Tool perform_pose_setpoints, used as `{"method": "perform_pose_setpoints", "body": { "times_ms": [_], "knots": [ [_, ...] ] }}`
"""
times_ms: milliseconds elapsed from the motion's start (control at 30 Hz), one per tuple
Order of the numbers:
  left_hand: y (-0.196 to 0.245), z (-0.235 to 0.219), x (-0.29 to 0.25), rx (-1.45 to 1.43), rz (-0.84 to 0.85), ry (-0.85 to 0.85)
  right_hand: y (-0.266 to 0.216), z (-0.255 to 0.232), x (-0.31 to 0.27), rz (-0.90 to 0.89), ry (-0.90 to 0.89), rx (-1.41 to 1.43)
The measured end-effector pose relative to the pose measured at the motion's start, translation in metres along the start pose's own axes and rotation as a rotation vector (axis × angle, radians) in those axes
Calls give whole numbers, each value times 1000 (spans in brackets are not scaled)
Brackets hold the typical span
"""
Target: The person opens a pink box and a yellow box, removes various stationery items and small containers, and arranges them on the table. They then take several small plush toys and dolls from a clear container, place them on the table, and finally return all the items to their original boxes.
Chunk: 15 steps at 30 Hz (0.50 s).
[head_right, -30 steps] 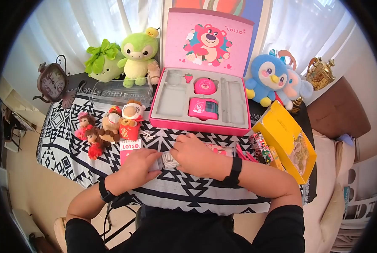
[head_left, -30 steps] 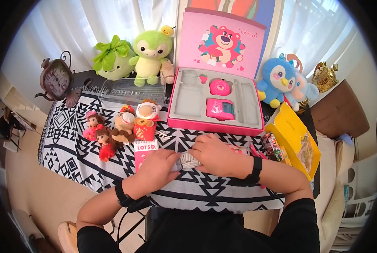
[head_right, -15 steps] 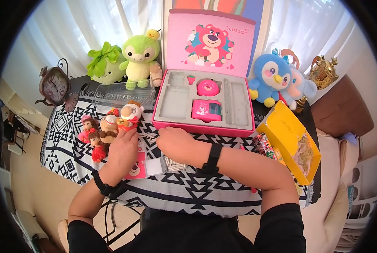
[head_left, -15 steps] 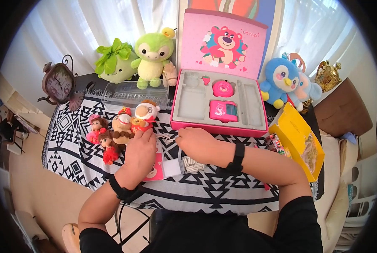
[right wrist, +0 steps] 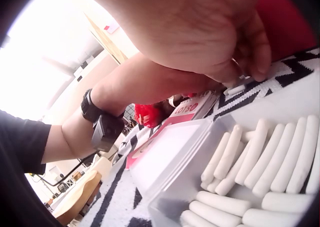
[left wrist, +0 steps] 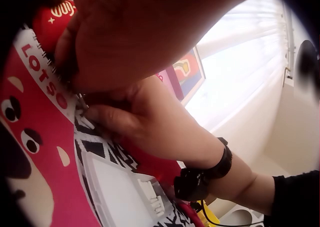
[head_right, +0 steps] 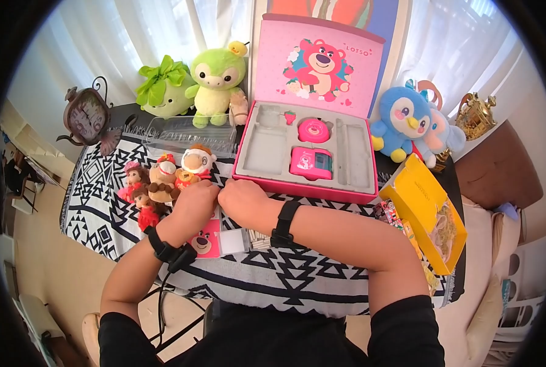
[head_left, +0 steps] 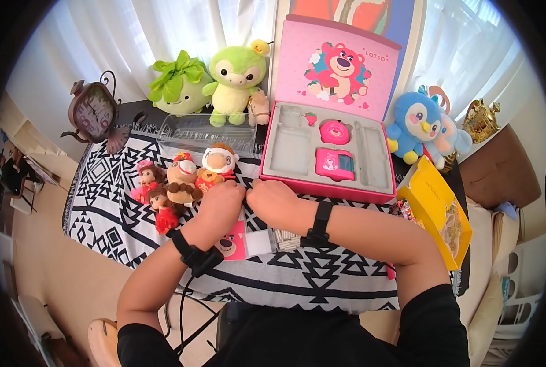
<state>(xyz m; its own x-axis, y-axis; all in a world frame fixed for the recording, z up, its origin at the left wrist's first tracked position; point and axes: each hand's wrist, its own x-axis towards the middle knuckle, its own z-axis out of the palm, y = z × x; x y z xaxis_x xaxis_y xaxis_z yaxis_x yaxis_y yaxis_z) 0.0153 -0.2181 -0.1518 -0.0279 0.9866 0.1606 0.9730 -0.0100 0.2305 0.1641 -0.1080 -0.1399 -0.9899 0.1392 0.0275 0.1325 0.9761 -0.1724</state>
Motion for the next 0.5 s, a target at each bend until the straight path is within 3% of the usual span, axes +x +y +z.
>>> {"method": "perform_pose_setpoints", "body": {
  "times_ms": [433, 500],
  "knots": [
    [-6, 0, 15, -96, -47, -99, -1, -6, -5, 63, -25, 48],
    [-4, -3, 14, -105, -69, -119, 2, -9, -20, 36, 124, 82]
  ]
}}
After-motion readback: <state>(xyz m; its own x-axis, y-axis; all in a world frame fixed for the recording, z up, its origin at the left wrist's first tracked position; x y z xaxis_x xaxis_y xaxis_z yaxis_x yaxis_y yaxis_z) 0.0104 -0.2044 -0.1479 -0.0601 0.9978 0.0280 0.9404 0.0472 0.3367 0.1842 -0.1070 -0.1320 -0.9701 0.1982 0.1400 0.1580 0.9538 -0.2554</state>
